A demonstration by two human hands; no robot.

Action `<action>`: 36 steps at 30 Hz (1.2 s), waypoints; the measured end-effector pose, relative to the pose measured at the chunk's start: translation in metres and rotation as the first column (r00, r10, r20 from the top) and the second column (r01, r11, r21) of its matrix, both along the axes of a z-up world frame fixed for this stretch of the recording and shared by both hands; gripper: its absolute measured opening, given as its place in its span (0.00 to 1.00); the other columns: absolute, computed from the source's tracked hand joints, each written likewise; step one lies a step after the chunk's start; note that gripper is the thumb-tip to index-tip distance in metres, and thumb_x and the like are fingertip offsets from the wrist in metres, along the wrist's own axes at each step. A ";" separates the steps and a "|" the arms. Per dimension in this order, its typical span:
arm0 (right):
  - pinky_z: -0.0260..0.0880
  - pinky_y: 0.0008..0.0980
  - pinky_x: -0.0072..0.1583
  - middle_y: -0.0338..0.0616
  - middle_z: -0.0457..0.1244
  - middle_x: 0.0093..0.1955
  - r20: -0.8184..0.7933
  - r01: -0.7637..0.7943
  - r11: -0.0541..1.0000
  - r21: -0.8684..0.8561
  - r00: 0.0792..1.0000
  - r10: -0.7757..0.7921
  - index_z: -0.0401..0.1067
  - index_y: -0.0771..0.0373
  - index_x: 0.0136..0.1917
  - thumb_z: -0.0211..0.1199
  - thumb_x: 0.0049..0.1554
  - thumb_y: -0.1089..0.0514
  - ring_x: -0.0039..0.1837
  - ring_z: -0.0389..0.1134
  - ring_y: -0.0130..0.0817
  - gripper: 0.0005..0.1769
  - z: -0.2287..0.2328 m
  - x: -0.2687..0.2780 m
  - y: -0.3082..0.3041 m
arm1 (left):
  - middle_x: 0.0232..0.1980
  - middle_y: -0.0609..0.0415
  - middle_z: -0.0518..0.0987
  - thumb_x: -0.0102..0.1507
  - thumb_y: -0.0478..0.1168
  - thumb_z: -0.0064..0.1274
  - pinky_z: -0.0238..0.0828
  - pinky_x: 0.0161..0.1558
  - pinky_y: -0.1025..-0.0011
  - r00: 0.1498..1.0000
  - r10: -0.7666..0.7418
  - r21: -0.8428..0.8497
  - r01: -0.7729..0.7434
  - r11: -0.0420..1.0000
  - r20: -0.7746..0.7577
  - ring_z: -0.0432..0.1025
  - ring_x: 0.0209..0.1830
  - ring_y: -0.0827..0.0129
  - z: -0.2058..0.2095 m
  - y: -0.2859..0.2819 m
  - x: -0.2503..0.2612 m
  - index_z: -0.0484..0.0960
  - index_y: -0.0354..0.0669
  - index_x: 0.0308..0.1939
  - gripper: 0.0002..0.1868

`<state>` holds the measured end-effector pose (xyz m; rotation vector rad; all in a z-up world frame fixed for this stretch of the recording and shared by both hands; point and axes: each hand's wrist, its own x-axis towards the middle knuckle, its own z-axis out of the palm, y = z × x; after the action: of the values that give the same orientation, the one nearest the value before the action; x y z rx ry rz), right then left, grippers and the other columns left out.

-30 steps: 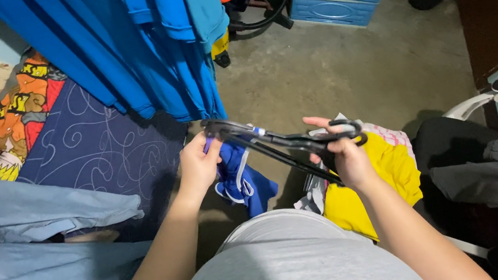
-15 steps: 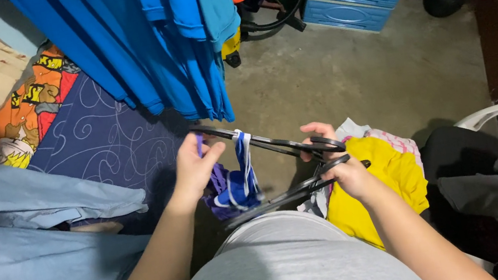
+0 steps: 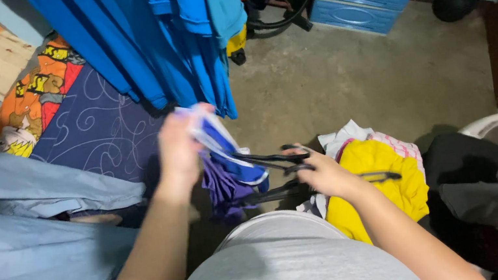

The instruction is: Remove clothes from hangers and fold them on a desk.

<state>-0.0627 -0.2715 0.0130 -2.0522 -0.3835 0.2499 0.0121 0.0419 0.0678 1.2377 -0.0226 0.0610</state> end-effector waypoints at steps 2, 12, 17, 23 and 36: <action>0.64 0.33 0.59 0.48 0.64 0.58 -0.062 0.080 0.989 0.123 0.995 -0.073 0.66 0.62 0.67 0.57 0.50 0.66 0.59 0.64 0.34 0.29 -0.012 0.005 -0.023 | 0.43 0.56 0.84 0.69 0.43 0.48 0.72 0.38 0.76 0.989 0.145 -0.082 -0.147 0.986 -0.024 0.75 0.37 0.76 -0.004 0.037 0.012 0.84 0.41 0.48 0.13; 0.74 0.41 0.49 0.54 0.70 0.42 -0.560 0.528 0.582 0.619 0.816 -0.144 0.69 0.66 0.59 0.49 0.62 0.52 0.43 0.73 0.43 0.18 0.070 0.084 -0.017 | 0.30 0.56 0.75 0.71 0.45 0.41 0.65 0.26 0.69 0.934 0.196 0.207 -0.137 0.969 -0.300 0.69 0.26 0.68 -0.111 0.032 0.005 0.78 0.40 0.46 0.14; 0.71 0.39 0.40 0.55 0.70 0.35 -0.470 0.385 0.732 0.562 0.877 -0.101 0.71 0.65 0.54 0.49 0.63 0.46 0.36 0.71 0.44 0.21 0.135 0.116 0.076 | 0.38 0.64 0.75 0.61 0.38 0.54 0.64 0.34 0.76 0.999 -0.007 0.015 0.007 1.000 -0.037 0.68 0.35 0.77 -0.025 -0.015 -0.023 0.79 0.49 0.53 0.16; 0.62 0.32 0.31 0.49 0.69 0.31 -0.379 -0.019 0.942 0.334 0.913 0.153 0.75 0.63 0.48 0.53 0.63 0.39 0.31 0.67 0.38 0.25 0.151 0.092 0.126 | 0.41 0.61 0.81 0.67 0.46 0.54 0.69 0.46 0.75 0.931 0.363 -0.182 -0.349 0.919 0.046 0.73 0.41 0.76 0.026 0.011 0.005 0.80 0.41 0.46 0.12; 0.64 0.34 0.30 0.43 0.64 0.26 0.251 -0.070 0.985 -0.160 0.962 0.110 0.71 0.64 0.34 0.73 0.54 0.43 0.27 0.66 0.31 0.23 0.305 0.200 0.189 | 0.26 0.67 0.62 0.66 0.46 0.55 0.49 0.24 0.79 0.876 0.432 -0.308 -0.481 0.821 -0.215 0.56 0.22 0.84 0.027 0.071 0.006 0.73 0.56 0.40 0.06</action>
<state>0.1369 -0.0824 0.3178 -2.2251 -0.6374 0.0649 0.0183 0.1127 0.0952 0.8587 0.3953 0.3866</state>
